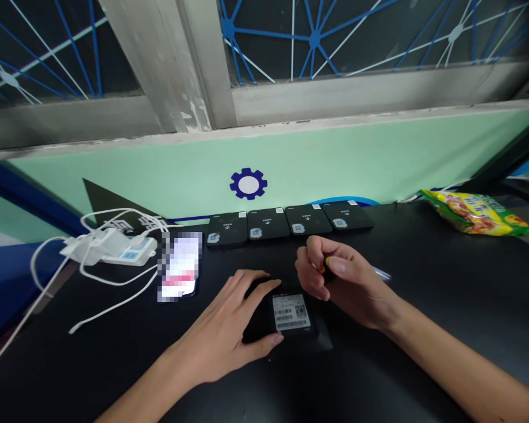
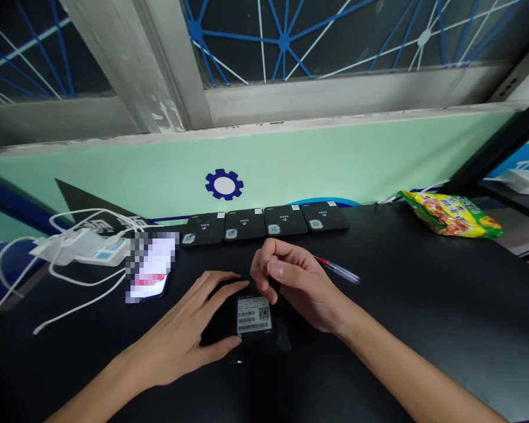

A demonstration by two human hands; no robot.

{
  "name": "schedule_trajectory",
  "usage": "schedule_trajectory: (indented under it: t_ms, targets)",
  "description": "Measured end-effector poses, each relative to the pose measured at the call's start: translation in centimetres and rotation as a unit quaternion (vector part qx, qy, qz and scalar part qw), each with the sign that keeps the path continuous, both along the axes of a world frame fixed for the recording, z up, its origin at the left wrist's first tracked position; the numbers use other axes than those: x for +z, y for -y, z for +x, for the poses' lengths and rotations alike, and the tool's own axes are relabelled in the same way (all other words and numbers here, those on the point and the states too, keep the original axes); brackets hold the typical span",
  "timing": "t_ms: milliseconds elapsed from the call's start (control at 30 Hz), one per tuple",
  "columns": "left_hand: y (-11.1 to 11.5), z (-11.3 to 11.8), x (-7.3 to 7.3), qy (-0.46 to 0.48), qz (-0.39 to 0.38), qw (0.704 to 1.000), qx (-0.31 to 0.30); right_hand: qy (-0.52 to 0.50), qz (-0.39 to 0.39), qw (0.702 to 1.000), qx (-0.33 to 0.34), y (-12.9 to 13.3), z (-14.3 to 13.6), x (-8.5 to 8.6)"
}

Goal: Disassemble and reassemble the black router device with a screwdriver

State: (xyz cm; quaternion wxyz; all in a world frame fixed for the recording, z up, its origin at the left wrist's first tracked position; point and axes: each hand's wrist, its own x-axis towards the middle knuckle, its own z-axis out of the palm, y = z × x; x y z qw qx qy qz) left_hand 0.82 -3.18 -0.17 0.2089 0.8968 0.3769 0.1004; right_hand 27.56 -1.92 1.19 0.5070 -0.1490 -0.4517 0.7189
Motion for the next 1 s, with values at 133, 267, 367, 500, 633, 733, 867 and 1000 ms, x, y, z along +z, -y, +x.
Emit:
schedule_trajectory:
  t_ms: [133,267,367,500,633,733,867,1000]
  targets:
    - [0.03,-0.03,0.02,-0.004,0.000,1.000,-0.001,-0.003,-0.006,1.000,0.017,0.01,0.16,0.15]
    - [0.03,-0.11,0.05,0.003,0.003,1.000,0.000,-0.002,-0.006,1.000,0.024,0.03,0.23,0.08]
    - [0.03,-0.11,0.03,0.002,0.004,1.000,-0.001,-0.002,0.000,1.000,0.027,0.03,0.24,-0.05]
    - [0.01,-0.04,-0.06,0.005,0.012,1.000,0.002,0.006,0.015,0.999,0.031,0.08,0.31,0.01]
    - [-0.03,-0.01,-0.05,0.006,0.003,1.000,0.003,0.002,0.007,1.000,0.025,0.25,0.26,0.09]
    - [-0.02,-0.03,0.03,0.004,-0.004,1.000,0.001,-0.005,-0.009,1.000,0.022,0.34,0.18,0.03]
    - [0.00,-0.05,0.02,0.002,-0.007,1.000,0.000,-0.004,-0.003,1.000,0.027,0.31,0.15,0.13]
    - [-0.02,-0.07,-0.07,0.003,-0.005,1.000,0.006,-0.006,-0.003,1.000,0.020,0.15,0.09,0.36]
